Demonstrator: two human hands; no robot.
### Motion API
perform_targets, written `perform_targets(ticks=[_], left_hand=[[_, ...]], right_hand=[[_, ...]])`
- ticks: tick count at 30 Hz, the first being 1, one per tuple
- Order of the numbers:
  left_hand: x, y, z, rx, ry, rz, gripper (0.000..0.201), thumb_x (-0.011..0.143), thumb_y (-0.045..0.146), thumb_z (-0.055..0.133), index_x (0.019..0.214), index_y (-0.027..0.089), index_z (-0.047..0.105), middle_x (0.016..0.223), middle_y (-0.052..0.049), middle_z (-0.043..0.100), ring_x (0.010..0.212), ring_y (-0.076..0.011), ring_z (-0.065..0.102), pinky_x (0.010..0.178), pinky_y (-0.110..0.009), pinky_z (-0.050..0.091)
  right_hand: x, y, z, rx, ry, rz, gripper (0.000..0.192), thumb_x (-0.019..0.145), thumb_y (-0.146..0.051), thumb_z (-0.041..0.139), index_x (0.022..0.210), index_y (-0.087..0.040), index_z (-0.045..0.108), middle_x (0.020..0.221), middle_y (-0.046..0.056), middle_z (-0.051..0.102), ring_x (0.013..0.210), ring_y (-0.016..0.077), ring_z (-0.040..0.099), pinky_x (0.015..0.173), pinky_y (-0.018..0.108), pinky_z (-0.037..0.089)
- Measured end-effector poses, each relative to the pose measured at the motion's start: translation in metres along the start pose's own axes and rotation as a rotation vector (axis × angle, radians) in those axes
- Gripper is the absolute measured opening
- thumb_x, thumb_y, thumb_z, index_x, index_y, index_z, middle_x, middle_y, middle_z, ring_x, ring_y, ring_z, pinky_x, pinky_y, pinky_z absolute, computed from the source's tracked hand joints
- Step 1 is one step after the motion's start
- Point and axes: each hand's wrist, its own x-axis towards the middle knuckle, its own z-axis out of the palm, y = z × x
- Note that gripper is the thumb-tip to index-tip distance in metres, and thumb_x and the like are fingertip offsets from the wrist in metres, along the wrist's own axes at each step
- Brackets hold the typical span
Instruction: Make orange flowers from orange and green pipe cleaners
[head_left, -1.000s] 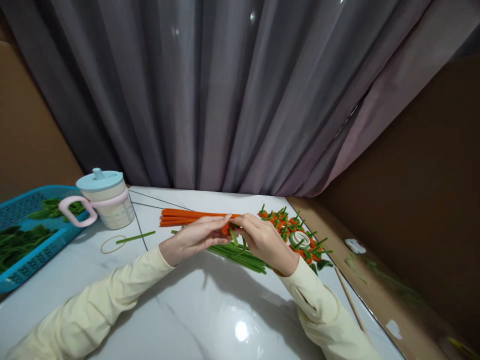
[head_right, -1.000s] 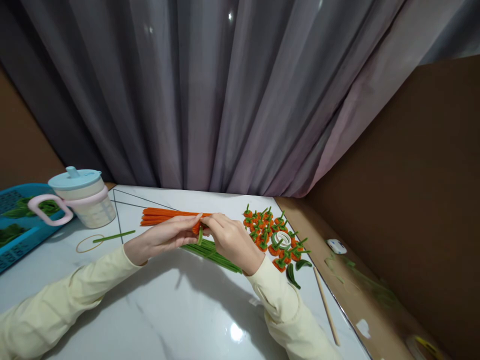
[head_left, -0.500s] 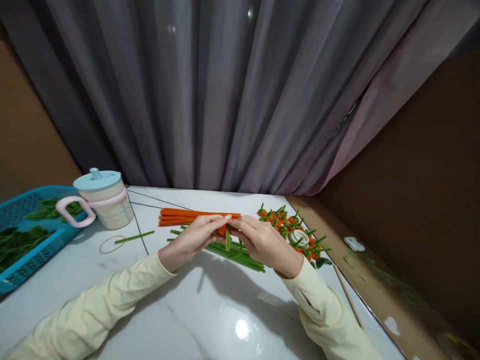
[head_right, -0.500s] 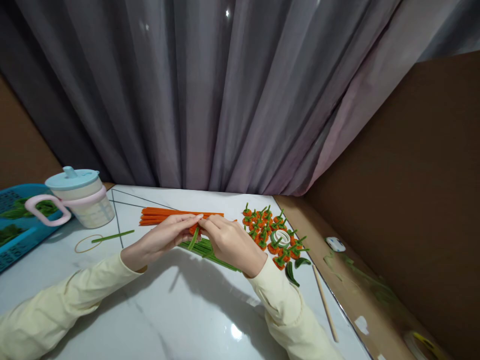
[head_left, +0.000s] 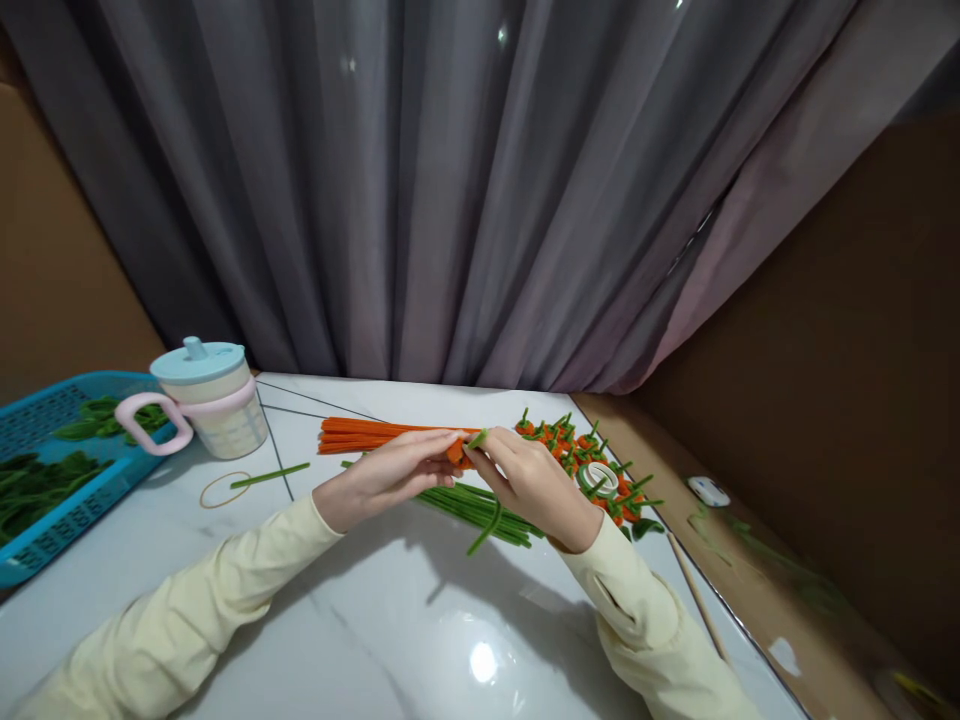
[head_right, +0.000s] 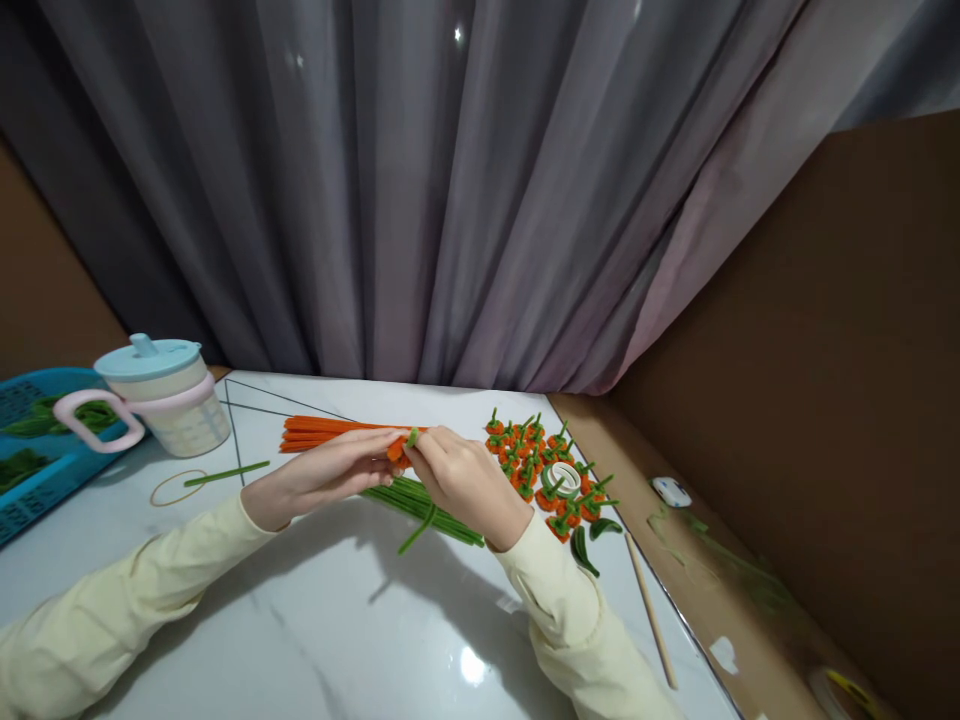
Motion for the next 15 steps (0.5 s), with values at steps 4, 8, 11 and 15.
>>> perform_targets(ticks=[4,8,11,15], left_hand=[[0.002,-0.001,-0.001,-0.080,0.048,-0.017,0.022,0.074,0.036,0.071,0.077,0.017,0.062,0.076,-0.003,0.054,0.070,-0.0144,0.048,0.064,-0.024,0.043],[0.007,-0.004,-0.005,-0.106,0.068,-0.015,0.027,0.071,0.040,0.072,0.078,0.017,0.059,0.073,-0.002,0.054,0.062,-0.0128,0.046,0.058,-0.024,0.041],[0.012,-0.008,-0.010,-0.053,0.060,0.001,0.027,0.075,0.041,0.067,0.078,0.017,0.055,0.069,0.001,0.051,0.056,-0.0097,0.044,0.053,-0.022,0.038],[0.015,-0.020,-0.015,0.035,0.035,-0.056,0.032,0.077,0.047,0.062,0.075,0.017,0.051,0.055,0.006,0.042,0.044,-0.0059,0.034,0.045,-0.020,0.031]], right_hand=[[-0.001,0.007,-0.005,0.152,0.052,0.058,0.022,0.096,-0.025,0.041,0.113,-0.014,0.049,0.094,0.010,0.065,0.079,0.0181,0.062,0.066,0.029,0.050],[-0.002,0.012,-0.027,-0.049,0.188,-0.082,0.044,0.093,-0.011,0.038,0.135,-0.020,0.037,0.129,0.013,0.054,0.117,0.0248,0.051,0.092,0.044,0.045],[-0.005,0.006,-0.033,-0.311,0.131,-0.250,0.042,0.092,-0.009,0.040,0.130,-0.024,0.047,0.133,0.005,0.053,0.128,0.0240,0.041,0.099,0.046,0.039],[-0.014,-0.002,-0.012,-0.451,0.099,-0.429,0.032,0.095,-0.008,0.036,0.117,-0.016,0.059,0.126,0.005,0.059,0.124,0.0156,0.045,0.098,0.034,0.041]])
